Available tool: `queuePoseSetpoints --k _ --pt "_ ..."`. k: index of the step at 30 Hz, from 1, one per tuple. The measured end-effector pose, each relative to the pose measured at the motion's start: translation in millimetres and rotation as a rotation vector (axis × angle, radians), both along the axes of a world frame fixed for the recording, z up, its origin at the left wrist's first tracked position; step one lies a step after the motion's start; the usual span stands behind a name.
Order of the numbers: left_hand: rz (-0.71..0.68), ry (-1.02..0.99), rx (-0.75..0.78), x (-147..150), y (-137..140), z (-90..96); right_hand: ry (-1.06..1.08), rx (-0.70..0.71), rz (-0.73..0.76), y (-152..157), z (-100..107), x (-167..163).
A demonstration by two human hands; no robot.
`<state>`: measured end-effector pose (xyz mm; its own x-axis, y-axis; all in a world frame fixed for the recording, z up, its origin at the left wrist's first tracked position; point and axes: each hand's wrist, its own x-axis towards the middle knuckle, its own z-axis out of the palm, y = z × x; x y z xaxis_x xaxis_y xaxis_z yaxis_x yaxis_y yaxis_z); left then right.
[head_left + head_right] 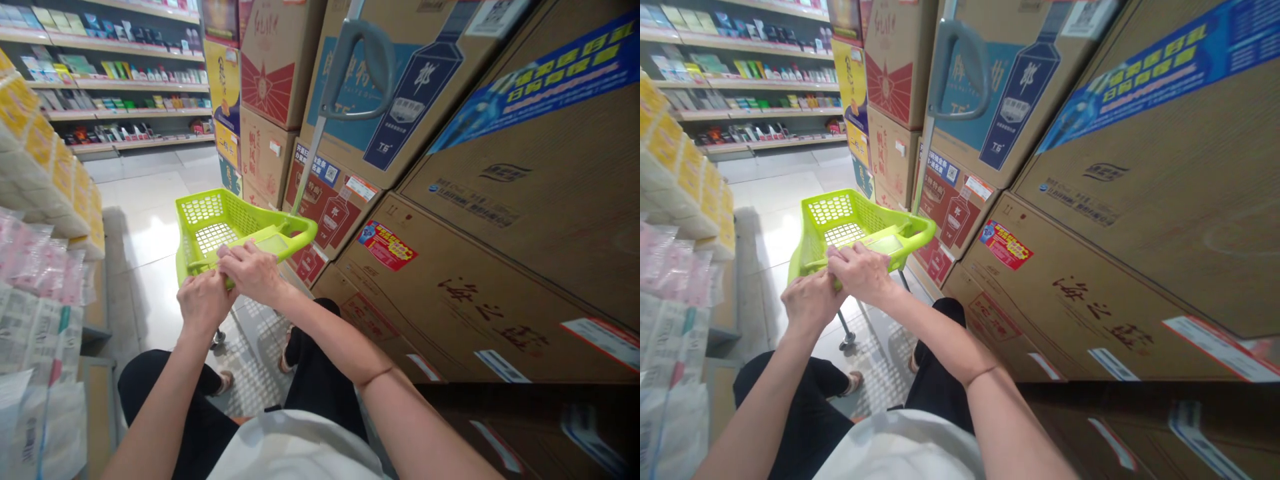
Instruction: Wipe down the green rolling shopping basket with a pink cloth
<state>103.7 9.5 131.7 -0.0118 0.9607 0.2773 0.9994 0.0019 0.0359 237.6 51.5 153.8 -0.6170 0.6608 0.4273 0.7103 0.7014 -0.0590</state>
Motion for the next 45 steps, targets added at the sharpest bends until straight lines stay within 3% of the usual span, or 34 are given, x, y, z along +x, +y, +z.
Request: queuePoseSetpoints --k 3,7,12,15,19,22,26,30,33,38,45 --pt "0.011 0.001 0.032 16 8 -5.1 0.04 0.006 -0.075 22 -4 26" --pt "0.026 -0.001 0.024 36 11 -5.6 0.135 0.001 -0.295 52 -9 59" --pt "0.052 0.005 -0.039 44 7 5.1 0.197 0.009 -0.448 50 -14 58" --pt "0.117 0.027 -0.176 40 4 18.8 0.246 0.028 -0.426 29 -20 44" --pt "0.161 0.06 -0.364 34 1 34.4 0.301 0.037 -0.283 9 -27 42" --pt "0.169 0.053 -0.321 37 -1 32.9 0.293 -0.005 -0.243 15 -26 55" --pt "0.153 0.018 -0.181 52 -7 19.1 0.312 -0.063 -0.407 37 -21 73" --pt "0.096 0.028 -0.145 60 -17 13.6 0.371 -0.074 -0.521 46 -20 76" --pt "0.01 0.073 -0.256 50 -19 21.8 0.385 -0.081 -0.537 41 -22 73" --pt "-0.118 0.086 -0.587 25 -9 43.2 0.375 -0.088 -0.5 32 -23 67" --pt "-0.014 0.073 -0.538 22 -7 43.0 0.44 -0.144 -0.444 15 -15 43"
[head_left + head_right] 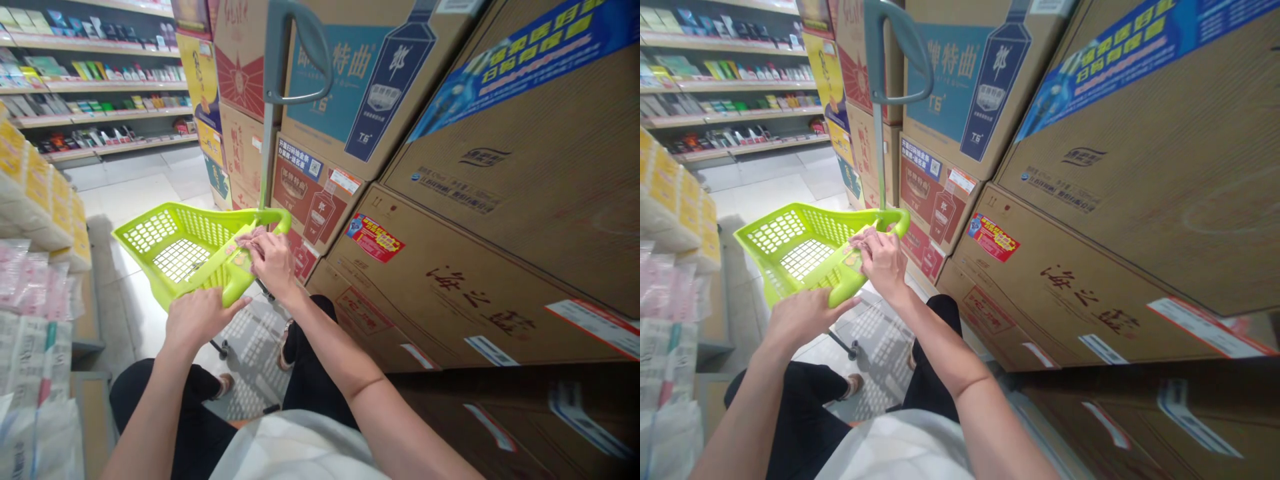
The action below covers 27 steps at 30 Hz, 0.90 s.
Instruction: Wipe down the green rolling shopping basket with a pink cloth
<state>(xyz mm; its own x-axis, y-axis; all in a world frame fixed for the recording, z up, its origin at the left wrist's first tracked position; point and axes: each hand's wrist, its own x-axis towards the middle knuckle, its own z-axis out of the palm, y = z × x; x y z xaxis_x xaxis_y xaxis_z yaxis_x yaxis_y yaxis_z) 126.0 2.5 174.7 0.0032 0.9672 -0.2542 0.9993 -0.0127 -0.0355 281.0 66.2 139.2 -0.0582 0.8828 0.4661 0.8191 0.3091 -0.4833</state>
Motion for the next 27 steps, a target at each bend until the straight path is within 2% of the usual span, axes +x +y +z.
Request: queuePoseSetpoints --k 4,7,9,14,17,21,24,27 --pt "0.027 -0.023 0.005 2 5 -1.1 -0.05 0.019 0.142 -22 0 -16" --pt "0.052 -0.02 0.043 3 11 -1.7 -0.075 0.024 0.203 -22 -4 -15" --pt "0.056 -0.02 0.073 3 14 -3.0 -0.06 0.024 0.178 -7 -6 -8" --pt "0.036 -0.024 0.088 -1 20 -5.3 -0.005 0.013 -0.002 49 -9 13" --pt "0.039 -0.023 0.08 -5 20 -4.6 -0.005 0.017 -0.042 64 -10 11" --pt "0.055 -0.017 0.067 -13 20 -5.3 -0.049 0.009 0.019 35 -10 -11" --pt "0.064 -0.008 0.062 -22 21 -7.9 -0.093 -0.007 0.181 1 -6 -26" --pt "0.071 -0.001 0.067 -31 21 -9.4 -0.129 -0.028 0.318 -9 -2 -28"
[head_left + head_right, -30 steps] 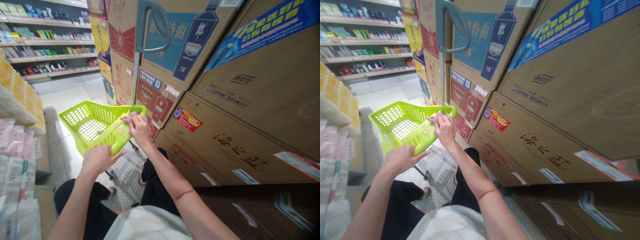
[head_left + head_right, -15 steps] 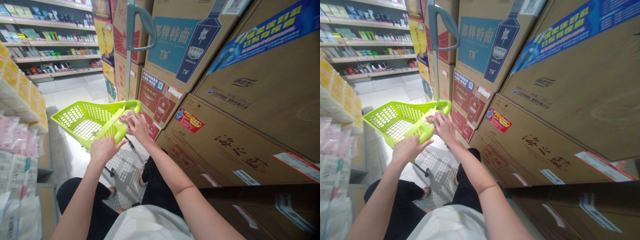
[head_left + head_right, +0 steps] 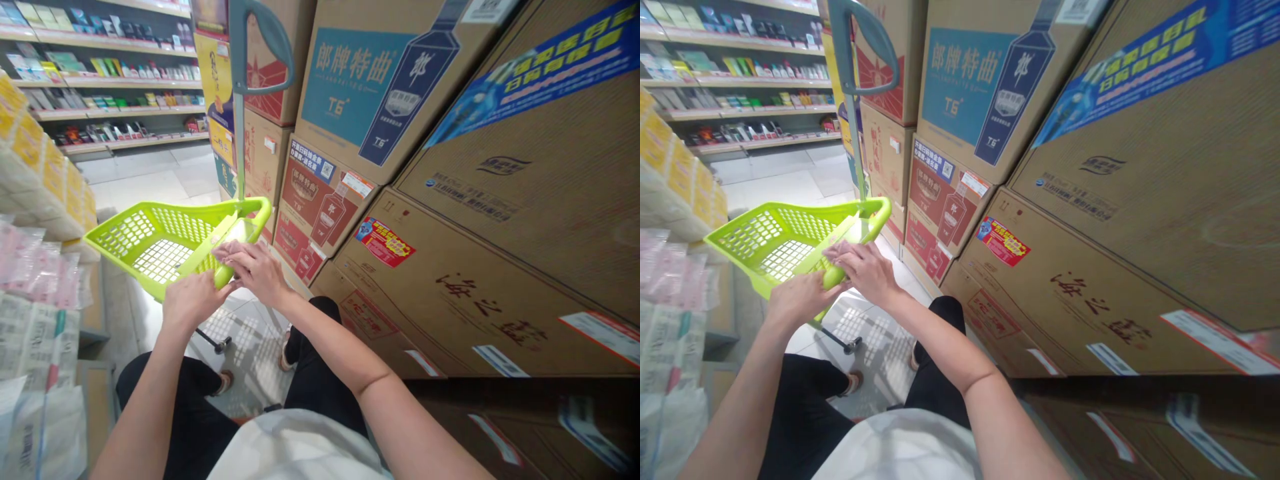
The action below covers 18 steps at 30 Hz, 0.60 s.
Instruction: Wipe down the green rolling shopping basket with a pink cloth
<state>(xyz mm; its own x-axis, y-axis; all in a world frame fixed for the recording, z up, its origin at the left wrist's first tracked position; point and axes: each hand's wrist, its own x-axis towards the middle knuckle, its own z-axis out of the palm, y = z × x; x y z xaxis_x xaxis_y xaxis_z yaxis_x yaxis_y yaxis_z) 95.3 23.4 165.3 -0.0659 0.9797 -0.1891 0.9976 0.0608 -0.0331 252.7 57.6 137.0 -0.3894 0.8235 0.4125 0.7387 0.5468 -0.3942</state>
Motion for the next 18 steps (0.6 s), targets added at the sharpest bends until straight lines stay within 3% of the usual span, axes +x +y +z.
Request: queuePoseSetpoints --k 3,8,13,16,18 --pt "0.018 0.009 -0.008 -5 0 0.8 0.009 0.014 -0.019 25 2 7" --pt "0.038 -0.006 -0.022 -4 2 2.6 0.086 0.03 -0.219 74 -3 5" --pt "0.03 -0.018 -0.015 -6 7 2.2 0.043 0.026 -0.247 49 -11 -17" --pt "0.028 0.004 -0.04 -9 8 2.5 0.028 0.03 -0.178 33 -14 -18" --pt "0.027 0.011 -0.055 -11 9 3.3 0.057 0.04 -0.118 38 -14 -13"
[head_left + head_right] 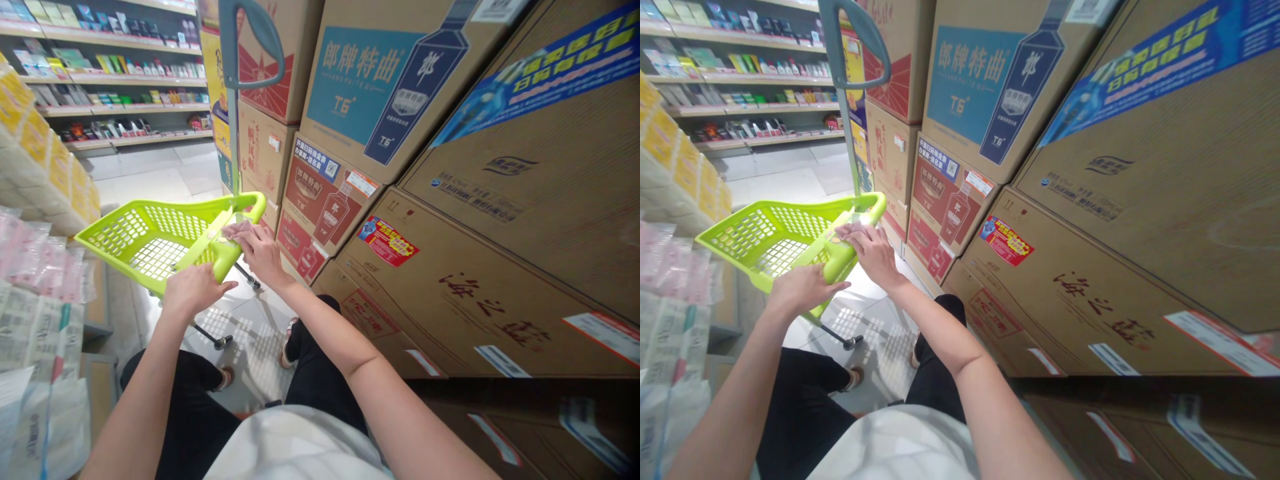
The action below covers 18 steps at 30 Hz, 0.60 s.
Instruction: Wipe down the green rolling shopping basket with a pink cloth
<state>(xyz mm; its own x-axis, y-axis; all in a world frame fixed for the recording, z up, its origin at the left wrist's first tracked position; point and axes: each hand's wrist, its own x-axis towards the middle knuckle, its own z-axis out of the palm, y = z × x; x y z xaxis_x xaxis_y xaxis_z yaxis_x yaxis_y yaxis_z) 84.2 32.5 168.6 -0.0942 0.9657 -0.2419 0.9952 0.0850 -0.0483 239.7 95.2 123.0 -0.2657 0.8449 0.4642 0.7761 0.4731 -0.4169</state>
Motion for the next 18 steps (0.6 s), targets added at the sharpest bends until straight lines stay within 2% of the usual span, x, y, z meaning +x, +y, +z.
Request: queuePoseSetpoints --k 2,6,9,14,18 --pt "0.0 -0.002 -0.005 0 1 1.1 0.043 0.012 0.009 15 1 5" --pt "-0.012 -0.002 -0.005 5 7 2.0 0.148 0.021 -0.086 42 1 0" --pt "-0.017 0.002 0.005 5 16 0.2 0.19 0.042 -0.087 36 -5 -10" --pt "-0.047 -0.024 0.018 -4 36 -6.9 0.179 0.096 0.041 14 -20 -17" --pt "-0.033 -0.053 0.014 -9 53 -9.1 0.179 0.076 0.049 25 -21 -17"
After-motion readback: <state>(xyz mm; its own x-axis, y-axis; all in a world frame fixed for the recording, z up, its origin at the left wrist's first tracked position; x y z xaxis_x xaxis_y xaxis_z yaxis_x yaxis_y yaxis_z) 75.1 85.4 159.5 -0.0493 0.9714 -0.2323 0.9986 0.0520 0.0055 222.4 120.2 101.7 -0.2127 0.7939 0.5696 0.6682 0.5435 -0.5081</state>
